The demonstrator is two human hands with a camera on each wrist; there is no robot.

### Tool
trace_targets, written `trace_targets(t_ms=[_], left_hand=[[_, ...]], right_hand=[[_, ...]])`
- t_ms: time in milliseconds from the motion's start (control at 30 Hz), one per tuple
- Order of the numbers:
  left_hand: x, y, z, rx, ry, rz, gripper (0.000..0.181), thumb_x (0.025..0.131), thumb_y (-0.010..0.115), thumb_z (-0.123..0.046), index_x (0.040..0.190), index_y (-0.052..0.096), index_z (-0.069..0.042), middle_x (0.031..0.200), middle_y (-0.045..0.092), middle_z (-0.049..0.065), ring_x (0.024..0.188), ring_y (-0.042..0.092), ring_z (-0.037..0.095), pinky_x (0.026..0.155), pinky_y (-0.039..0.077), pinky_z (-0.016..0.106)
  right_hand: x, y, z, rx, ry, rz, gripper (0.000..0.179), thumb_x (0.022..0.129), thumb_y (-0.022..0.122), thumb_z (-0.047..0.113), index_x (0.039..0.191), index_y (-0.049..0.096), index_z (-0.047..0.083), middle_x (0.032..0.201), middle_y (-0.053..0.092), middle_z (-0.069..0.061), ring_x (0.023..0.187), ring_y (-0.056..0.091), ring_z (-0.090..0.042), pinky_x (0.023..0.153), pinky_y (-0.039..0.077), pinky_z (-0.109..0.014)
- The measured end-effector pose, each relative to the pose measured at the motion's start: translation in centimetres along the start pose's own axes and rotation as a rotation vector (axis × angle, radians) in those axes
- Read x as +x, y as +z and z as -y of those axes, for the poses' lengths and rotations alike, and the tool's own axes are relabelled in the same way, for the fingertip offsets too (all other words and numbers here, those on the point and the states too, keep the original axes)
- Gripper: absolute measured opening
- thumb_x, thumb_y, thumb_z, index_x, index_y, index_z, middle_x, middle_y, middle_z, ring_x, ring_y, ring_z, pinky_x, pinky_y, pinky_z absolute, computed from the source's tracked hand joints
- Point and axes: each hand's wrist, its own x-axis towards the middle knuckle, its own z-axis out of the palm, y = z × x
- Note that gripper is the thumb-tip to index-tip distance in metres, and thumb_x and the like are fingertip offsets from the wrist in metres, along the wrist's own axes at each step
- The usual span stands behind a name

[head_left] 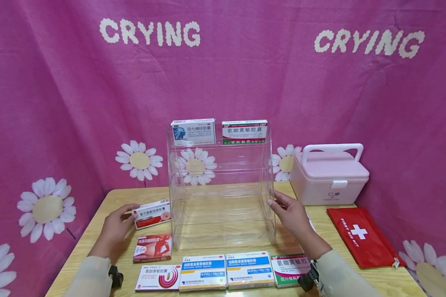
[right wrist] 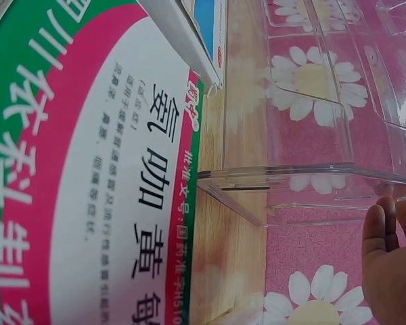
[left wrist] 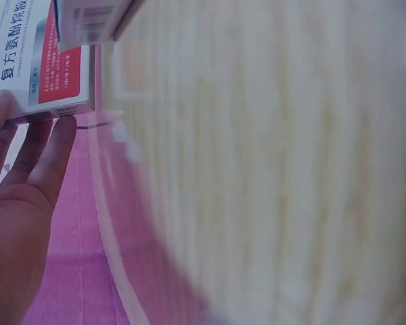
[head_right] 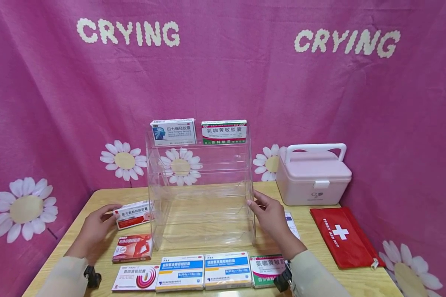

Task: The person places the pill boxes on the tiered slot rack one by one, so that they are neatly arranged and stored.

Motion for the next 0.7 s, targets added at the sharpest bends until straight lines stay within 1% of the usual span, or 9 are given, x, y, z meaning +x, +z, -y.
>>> trace_targets(t_ms=[67, 167, 267, 333, 400, 500, 567, 600, 700], left_hand=[[-0.1, -0.3, 0.0, -0.045, -0.014, 0.001, 0.039, 0.115, 0.055, -0.013, 0.154, 0.059, -0.007, 0.156, 0.056, 0.026, 0.140, 0.058, 0.045, 0.101, 0.061, 0.036], [-0.3, -0.8, -0.2, -0.101, -0.013, -0.013, 0.041, 0.115, 0.054, -0.013, 0.156, 0.056, -0.006, 0.157, 0.055, 0.026, 0.139, 0.060, 0.037, 0.097, 0.061, 0.025], [-0.5, -1.6, -0.4, -0.148, 0.025, -0.063, 0.042, 0.115, 0.055, -0.011, 0.156, 0.055, -0.003, 0.154, 0.057, 0.028, 0.127, 0.065, 0.014, 0.093, 0.061, 0.018], [-0.6, -2.1, -0.7, -0.208, 0.068, -0.114, 0.041, 0.113, 0.058, -0.008, 0.153, 0.056, 0.003, 0.146, 0.062, 0.028, 0.115, 0.066, -0.002, 0.090, 0.060, 0.015], [-0.8, -2.6, -1.0, -0.314, 0.116, -0.161, 0.041, 0.111, 0.060, -0.004, 0.149, 0.056, 0.009, 0.131, 0.072, 0.015, 0.105, 0.065, -0.012, 0.087, 0.061, 0.014], [-0.9, -3.5, -1.8, -0.519, 0.197, -0.203, 0.039, 0.108, 0.063, 0.002, 0.145, 0.058, 0.013, 0.115, 0.076, -0.007, 0.101, 0.069, -0.011, 0.086, 0.062, 0.015], [-0.9, -4.0, -2.6, -0.624, 0.236, -0.228, 0.037, 0.106, 0.065, 0.004, 0.143, 0.062, 0.010, 0.108, 0.076, -0.018, 0.102, 0.071, -0.007, 0.086, 0.062, 0.016], [-0.9, -4.3, -3.0, -0.662, 0.250, -0.237, 0.037, 0.105, 0.065, 0.004, 0.142, 0.064, 0.007, 0.108, 0.077, -0.018, 0.102, 0.072, -0.006, 0.086, 0.062, 0.016], [-1.2, -5.1, -4.8, -0.706, 0.266, -0.266, 0.037, 0.105, 0.067, 0.003, 0.142, 0.067, 0.001, 0.111, 0.077, -0.017, 0.104, 0.073, -0.004, 0.086, 0.062, 0.016]], right_hand=[[0.0, 0.0, 0.0, 0.000, 0.001, -0.001, 0.052, 0.110, 0.068, 0.036, 0.158, 0.059, 0.018, 0.151, 0.067, -0.014, 0.130, 0.066, -0.032, 0.100, 0.060, -0.034], [0.0, -0.1, 0.0, 0.008, -0.006, 0.005, 0.054, 0.109, 0.068, 0.039, 0.159, 0.059, 0.020, 0.156, 0.064, -0.011, 0.133, 0.064, -0.032, 0.105, 0.060, -0.039], [0.0, -0.2, 0.2, 0.024, -0.005, 0.012, 0.055, 0.109, 0.068, 0.040, 0.160, 0.057, 0.022, 0.160, 0.060, -0.009, 0.138, 0.062, -0.033, 0.110, 0.058, -0.046], [-0.1, -0.2, 0.3, 0.030, -0.001, 0.017, 0.055, 0.109, 0.068, 0.040, 0.160, 0.057, 0.022, 0.162, 0.059, -0.008, 0.140, 0.061, -0.034, 0.112, 0.057, -0.049], [-0.1, -0.2, 0.3, 0.035, 0.006, 0.019, 0.055, 0.110, 0.068, 0.039, 0.160, 0.056, 0.023, 0.162, 0.058, -0.008, 0.141, 0.060, -0.034, 0.113, 0.057, -0.049], [0.0, -0.2, 0.3, 0.035, 0.013, 0.018, 0.054, 0.110, 0.067, 0.038, 0.160, 0.056, 0.023, 0.162, 0.058, -0.009, 0.141, 0.061, -0.034, 0.112, 0.057, -0.049], [-0.1, -0.2, 0.3, 0.030, 0.013, 0.015, 0.053, 0.110, 0.067, 0.037, 0.160, 0.057, 0.023, 0.161, 0.059, -0.009, 0.139, 0.061, -0.034, 0.111, 0.058, -0.047], [-0.1, -0.2, 0.3, 0.026, 0.013, 0.014, 0.053, 0.110, 0.067, 0.037, 0.160, 0.057, 0.022, 0.161, 0.060, -0.010, 0.138, 0.062, -0.033, 0.110, 0.059, -0.046], [-0.1, -0.1, 0.1, 0.025, 0.011, 0.012, 0.054, 0.110, 0.068, 0.037, 0.160, 0.057, 0.021, 0.159, 0.061, -0.011, 0.137, 0.063, -0.033, 0.108, 0.059, -0.043]])
